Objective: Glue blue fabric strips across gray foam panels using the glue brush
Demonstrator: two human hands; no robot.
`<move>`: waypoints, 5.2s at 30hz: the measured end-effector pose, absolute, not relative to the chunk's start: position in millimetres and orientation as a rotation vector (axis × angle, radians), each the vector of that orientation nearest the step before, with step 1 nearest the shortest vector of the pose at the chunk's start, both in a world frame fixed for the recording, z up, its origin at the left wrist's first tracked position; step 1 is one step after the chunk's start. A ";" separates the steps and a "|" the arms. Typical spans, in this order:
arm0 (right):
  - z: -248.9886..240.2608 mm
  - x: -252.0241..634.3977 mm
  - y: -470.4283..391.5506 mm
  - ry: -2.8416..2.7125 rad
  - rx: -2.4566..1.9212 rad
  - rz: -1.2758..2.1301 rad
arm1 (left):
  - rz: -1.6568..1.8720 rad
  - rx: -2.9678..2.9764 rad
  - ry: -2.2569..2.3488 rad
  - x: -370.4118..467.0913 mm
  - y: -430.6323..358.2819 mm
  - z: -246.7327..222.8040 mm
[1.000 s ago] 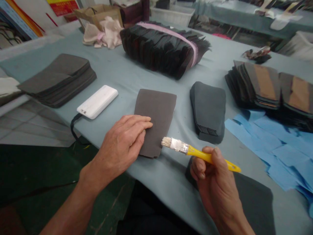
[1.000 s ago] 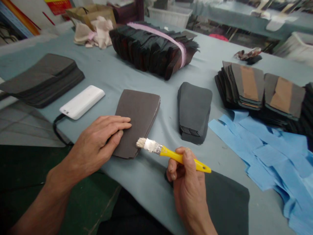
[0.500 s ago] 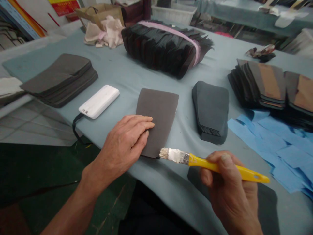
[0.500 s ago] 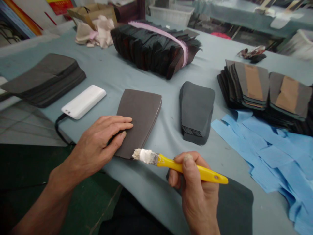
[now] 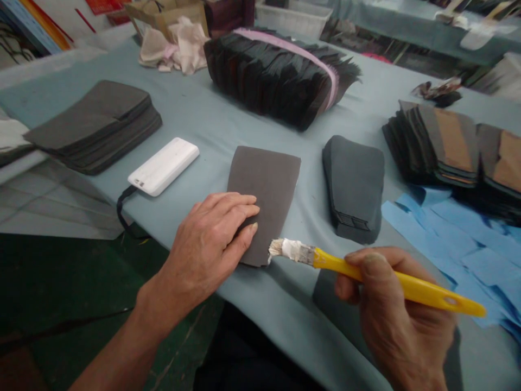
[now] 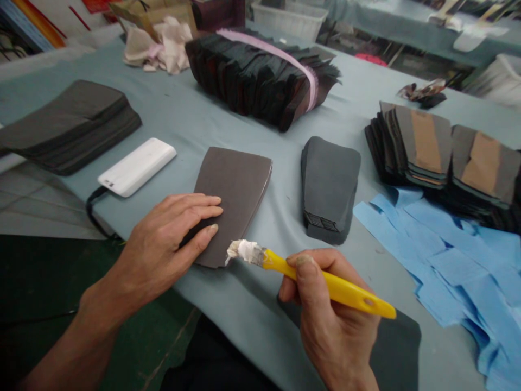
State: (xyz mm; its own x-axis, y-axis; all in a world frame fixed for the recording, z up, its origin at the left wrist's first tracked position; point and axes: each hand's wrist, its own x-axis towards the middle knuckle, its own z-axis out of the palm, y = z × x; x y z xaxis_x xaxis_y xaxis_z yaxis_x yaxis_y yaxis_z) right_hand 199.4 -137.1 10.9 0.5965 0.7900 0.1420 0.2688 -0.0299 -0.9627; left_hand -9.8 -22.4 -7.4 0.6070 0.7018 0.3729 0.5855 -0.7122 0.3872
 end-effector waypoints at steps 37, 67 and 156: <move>21.6 225.1 -79.8 -1.150 -1.576 0.469 | 0.787 2.654 1.135 -8.1 -27.8 -13.7; 26.6 263.5 -9.9 -1.388 -1.520 0.262 | 0.849 2.723 1.124 -13.2 -23.6 -21.1; 41.5 164.4 -13.6 -1.694 -1.426 0.526 | 1.211 2.623 1.370 63.4 -76.0 -49.8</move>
